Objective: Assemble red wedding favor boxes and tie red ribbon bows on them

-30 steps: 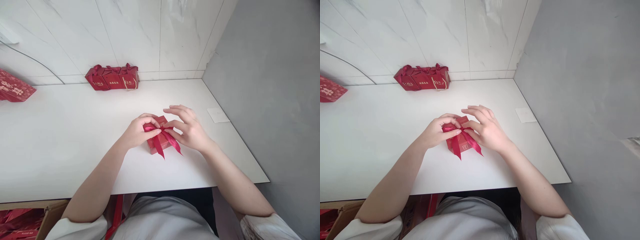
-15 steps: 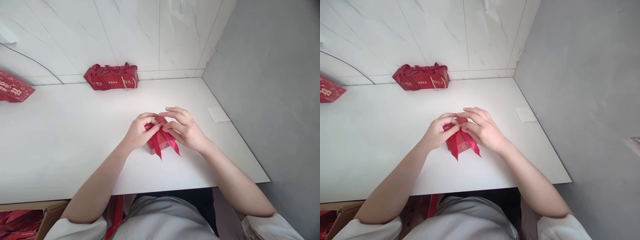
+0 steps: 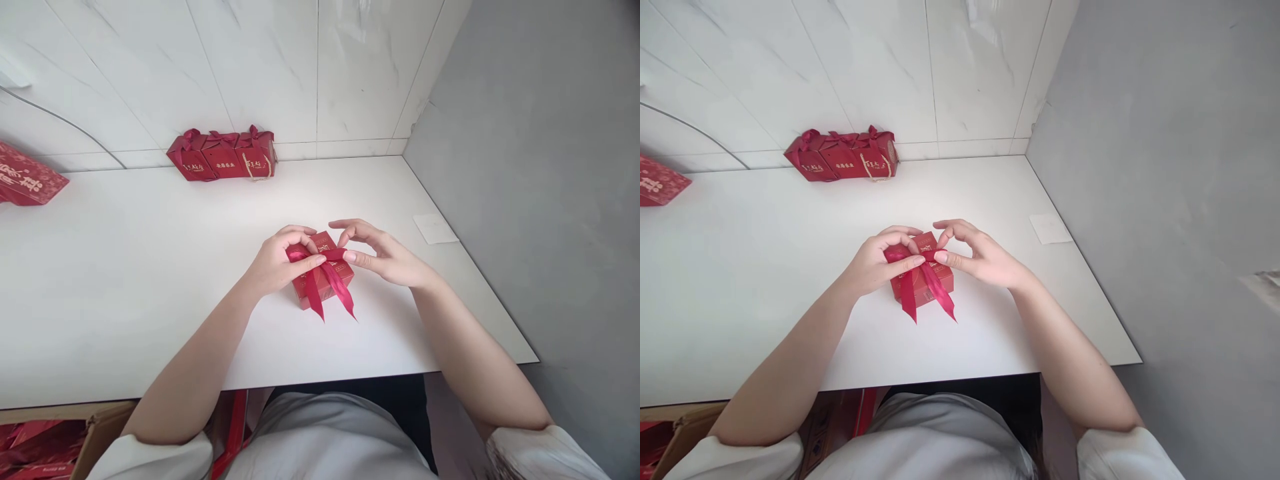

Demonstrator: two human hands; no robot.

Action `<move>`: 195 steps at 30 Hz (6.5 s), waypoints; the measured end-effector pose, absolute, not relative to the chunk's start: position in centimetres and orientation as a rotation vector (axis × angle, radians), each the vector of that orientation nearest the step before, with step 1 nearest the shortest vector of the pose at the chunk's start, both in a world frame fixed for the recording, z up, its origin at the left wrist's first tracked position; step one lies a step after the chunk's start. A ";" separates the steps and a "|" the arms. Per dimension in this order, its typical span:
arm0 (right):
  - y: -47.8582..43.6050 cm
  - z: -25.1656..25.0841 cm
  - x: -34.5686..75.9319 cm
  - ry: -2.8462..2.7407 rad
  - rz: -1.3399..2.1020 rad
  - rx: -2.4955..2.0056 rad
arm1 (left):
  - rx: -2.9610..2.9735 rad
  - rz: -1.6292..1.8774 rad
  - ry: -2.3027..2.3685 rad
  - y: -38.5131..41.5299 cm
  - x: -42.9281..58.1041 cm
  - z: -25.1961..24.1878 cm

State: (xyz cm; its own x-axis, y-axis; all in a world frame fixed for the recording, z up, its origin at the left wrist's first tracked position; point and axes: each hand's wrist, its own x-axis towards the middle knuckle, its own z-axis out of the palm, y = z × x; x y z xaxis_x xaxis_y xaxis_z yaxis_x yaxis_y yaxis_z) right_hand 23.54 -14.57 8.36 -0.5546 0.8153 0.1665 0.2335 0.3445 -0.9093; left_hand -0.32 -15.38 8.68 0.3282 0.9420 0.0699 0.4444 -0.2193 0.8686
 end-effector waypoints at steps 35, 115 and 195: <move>-18.2 9.3 20.9 -2.334 0.114 -0.607 | 1.857 0.541 0.810 -15.2 -0.8 9.6; -14.6 8.4 23.3 -1.726 1.534 -0.876 | 2.722 0.823 0.990 -16.3 -1.9 10.2; -15.7 9.1 23.7 -2.293 0.856 -0.660 | 2.520 0.743 1.076 -16.9 -0.6 10.4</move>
State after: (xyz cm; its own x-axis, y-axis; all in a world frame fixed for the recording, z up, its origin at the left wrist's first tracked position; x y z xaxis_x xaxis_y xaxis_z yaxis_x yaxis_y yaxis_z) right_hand 23.68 -15.65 9.07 -0.6985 0.6212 0.3553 0.2363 0.6688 -0.7049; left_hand -0.64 -16.91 10.35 0.5852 0.7356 0.3413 0.5796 -0.6738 0.4583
